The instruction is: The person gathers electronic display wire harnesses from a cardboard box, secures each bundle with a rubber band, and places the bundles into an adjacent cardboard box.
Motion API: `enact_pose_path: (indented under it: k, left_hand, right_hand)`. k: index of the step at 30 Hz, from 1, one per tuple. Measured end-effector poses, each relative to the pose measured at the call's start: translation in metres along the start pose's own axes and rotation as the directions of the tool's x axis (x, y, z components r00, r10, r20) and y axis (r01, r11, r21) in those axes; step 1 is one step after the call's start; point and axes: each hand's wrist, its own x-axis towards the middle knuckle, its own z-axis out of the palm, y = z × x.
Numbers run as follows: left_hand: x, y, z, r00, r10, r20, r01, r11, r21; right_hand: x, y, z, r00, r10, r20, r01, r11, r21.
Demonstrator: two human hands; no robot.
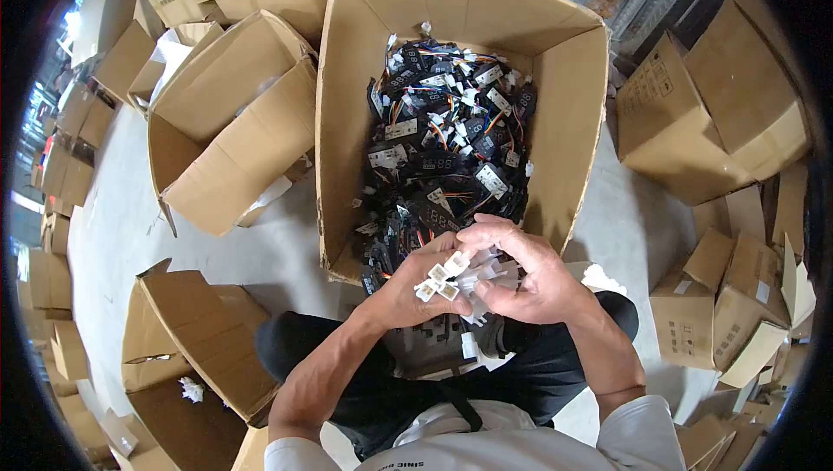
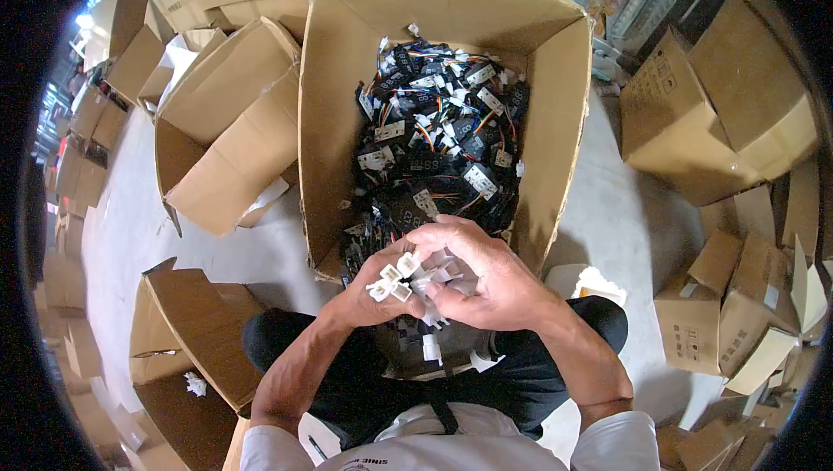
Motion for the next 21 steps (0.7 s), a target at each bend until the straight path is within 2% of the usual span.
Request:
enact_pose_path:
  k: [2,6,8,10,12,16,17,18,19,20,21]
  left_hand:
    - [0.001,0.002,0.005,1.0,-0.003,-0.019,0.002,1.0,-0.023]
    - [0.003,0.001,0.001,0.999,0.031,-0.025,-0.029,0.995,0.098]
    - [0.004,0.002,-0.003,0.994,-0.043,0.095,0.021,0.975,0.222]
    - [0.003,0.005,0.001,0.995,-0.067,0.07,0.054,0.982,0.18]
    - [0.003,0.009,0.005,0.999,0.029,0.023,-0.032,0.993,0.113]
    - [-0.001,0.006,0.01,0.998,-0.057,-0.035,0.063,0.97,0.234]
    - [-0.002,0.0,0.01,0.998,-0.055,-0.04,0.061,0.982,0.179]
    - [0.0,-0.005,0.007,0.998,-0.048,-0.051,0.054,0.991,0.124]
    - [-0.003,0.004,0.002,0.981,-0.034,-0.189,0.051,0.995,0.086]
    - [-0.004,0.015,-0.005,0.947,-0.012,-0.32,0.03,0.998,0.051]
    - [-0.001,0.021,-0.015,0.824,0.166,-0.541,-0.117,0.985,0.124]
  right_hand:
    - [0.002,-0.005,-0.001,0.999,-0.032,0.002,0.032,0.997,-0.07]
    - [0.003,0.003,0.004,0.995,-0.103,0.005,0.103,0.988,-0.118]
    - [0.002,0.005,0.002,0.997,-0.078,0.018,0.08,0.99,-0.119]
    - [0.003,0.001,0.002,0.997,-0.07,0.028,0.073,0.988,-0.134]
    - [0.005,-0.008,0.006,0.997,-0.06,-0.039,0.055,0.99,-0.128]
    - [0.003,-0.007,0.003,0.992,-0.124,0.013,0.123,0.968,-0.217]
    - [0.002,-0.013,0.006,0.995,-0.069,-0.071,0.057,0.986,-0.157]
    - [0.005,-0.019,0.003,0.985,-0.132,-0.11,0.088,0.937,-0.339]
    - [0.003,-0.012,0.001,0.97,-0.148,-0.192,0.081,0.945,-0.316]
    - [0.002,-0.013,0.0,0.956,-0.089,-0.281,0.003,0.956,-0.295]
    - [0.0,-0.015,0.0,0.926,-0.027,-0.376,-0.078,0.962,-0.262]
